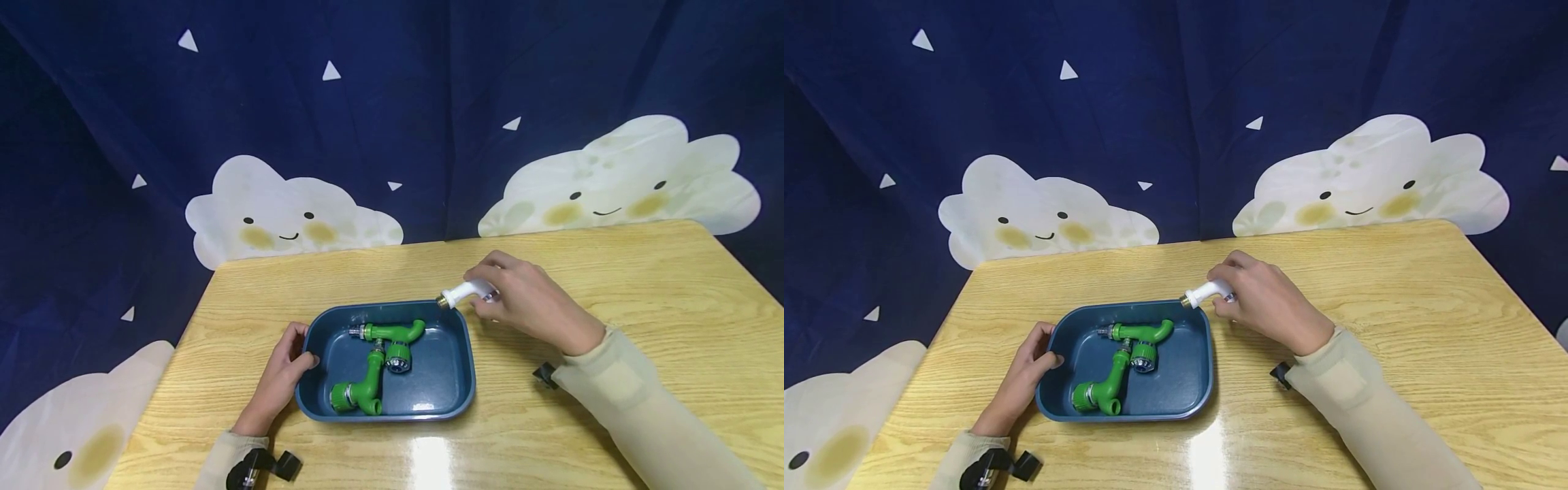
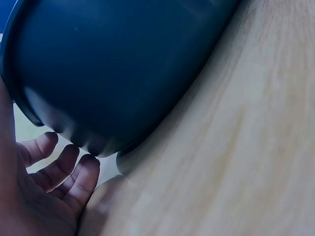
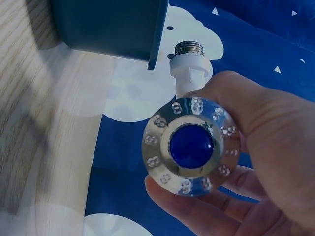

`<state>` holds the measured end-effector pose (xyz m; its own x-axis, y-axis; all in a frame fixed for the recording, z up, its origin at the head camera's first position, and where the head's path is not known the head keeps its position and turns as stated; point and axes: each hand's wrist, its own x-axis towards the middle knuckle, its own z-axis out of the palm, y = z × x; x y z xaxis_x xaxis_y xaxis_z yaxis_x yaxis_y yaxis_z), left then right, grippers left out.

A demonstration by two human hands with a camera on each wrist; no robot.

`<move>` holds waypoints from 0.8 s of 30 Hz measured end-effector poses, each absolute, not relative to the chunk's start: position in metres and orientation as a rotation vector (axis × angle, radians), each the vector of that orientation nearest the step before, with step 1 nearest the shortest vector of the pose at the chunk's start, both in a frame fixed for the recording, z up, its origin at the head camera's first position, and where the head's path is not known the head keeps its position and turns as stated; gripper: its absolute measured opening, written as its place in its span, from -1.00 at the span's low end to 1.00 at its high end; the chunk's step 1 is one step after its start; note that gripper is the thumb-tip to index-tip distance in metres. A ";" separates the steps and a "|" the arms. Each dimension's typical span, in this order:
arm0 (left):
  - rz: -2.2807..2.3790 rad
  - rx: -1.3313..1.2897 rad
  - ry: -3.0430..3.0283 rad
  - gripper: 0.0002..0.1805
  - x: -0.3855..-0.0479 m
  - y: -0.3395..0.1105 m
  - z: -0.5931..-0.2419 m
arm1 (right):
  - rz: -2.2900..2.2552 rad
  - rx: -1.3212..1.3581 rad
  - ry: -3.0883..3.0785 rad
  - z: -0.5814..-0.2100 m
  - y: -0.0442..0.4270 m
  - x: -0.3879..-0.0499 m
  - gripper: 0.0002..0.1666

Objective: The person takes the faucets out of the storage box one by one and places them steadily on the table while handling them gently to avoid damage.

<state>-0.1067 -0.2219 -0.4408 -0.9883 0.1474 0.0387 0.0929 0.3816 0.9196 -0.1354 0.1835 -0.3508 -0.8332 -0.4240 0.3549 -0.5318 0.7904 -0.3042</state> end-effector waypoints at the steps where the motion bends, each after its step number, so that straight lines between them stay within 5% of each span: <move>1: 1.706 0.225 2.570 -0.68 -0.106 -0.222 -0.441 | 0.578 0.737 -2.716 -0.351 0.184 -0.135 -0.63; 24: 1.715 0.240 2.555 -0.67 -0.108 -0.223 -0.442 | 0.583 0.718 -2.746 -0.352 0.186 -0.137 -0.62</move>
<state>-0.1075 -0.2229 -0.4415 -0.9865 0.1589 0.0406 0.0979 0.3713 0.9234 -0.1370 0.1861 -0.3520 -0.8495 -0.4142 0.3269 -0.5113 0.7992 -0.3159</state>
